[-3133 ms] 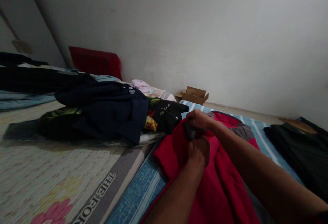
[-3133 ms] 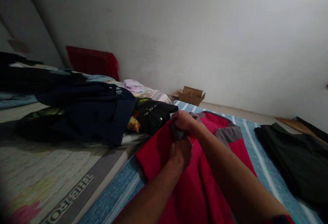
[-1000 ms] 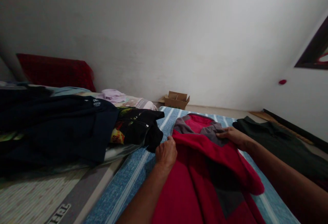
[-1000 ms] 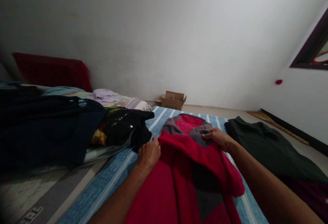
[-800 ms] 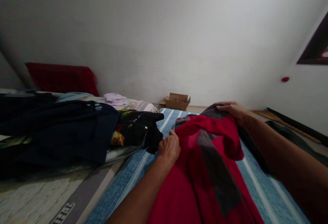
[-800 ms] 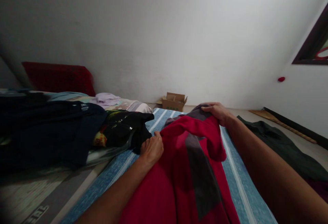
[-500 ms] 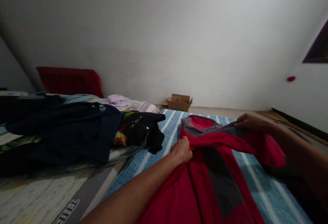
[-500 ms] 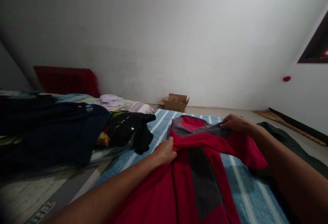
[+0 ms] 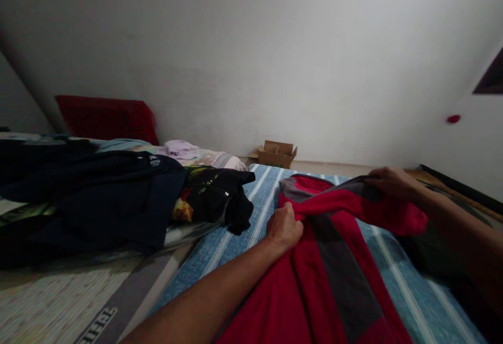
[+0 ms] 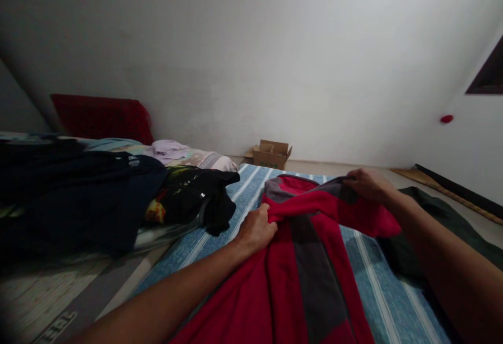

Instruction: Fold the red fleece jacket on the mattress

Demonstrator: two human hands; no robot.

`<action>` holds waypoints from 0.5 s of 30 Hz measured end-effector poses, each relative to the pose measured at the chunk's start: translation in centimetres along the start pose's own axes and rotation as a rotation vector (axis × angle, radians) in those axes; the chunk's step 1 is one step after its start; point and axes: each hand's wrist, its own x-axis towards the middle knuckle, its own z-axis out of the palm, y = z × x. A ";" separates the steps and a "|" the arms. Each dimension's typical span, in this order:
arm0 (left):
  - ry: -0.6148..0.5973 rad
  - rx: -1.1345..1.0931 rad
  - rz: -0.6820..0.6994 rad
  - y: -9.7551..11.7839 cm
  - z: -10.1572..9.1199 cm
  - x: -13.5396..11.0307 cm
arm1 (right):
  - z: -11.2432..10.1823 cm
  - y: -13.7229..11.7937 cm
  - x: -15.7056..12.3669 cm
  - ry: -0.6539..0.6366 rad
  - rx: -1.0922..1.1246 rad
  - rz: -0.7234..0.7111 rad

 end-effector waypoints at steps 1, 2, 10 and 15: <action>0.009 -0.006 0.010 0.2 0.3 -0.2 | -0.5 -0.3 0.1 0.012 -0.075 -0.005; 0.001 -0.005 0.037 0.4 0.6 -0.4 | -0.8 -0.5 0.1 0.014 -0.156 -0.003; -0.171 0.216 0.244 -2.0 -1.1 -7.1 | 3.1 0.4 -1.8 -0.096 -0.355 0.058; -0.339 0.271 0.126 -6.5 -5.2 -14.5 | 3.3 0.8 -2.5 -0.087 -0.330 0.108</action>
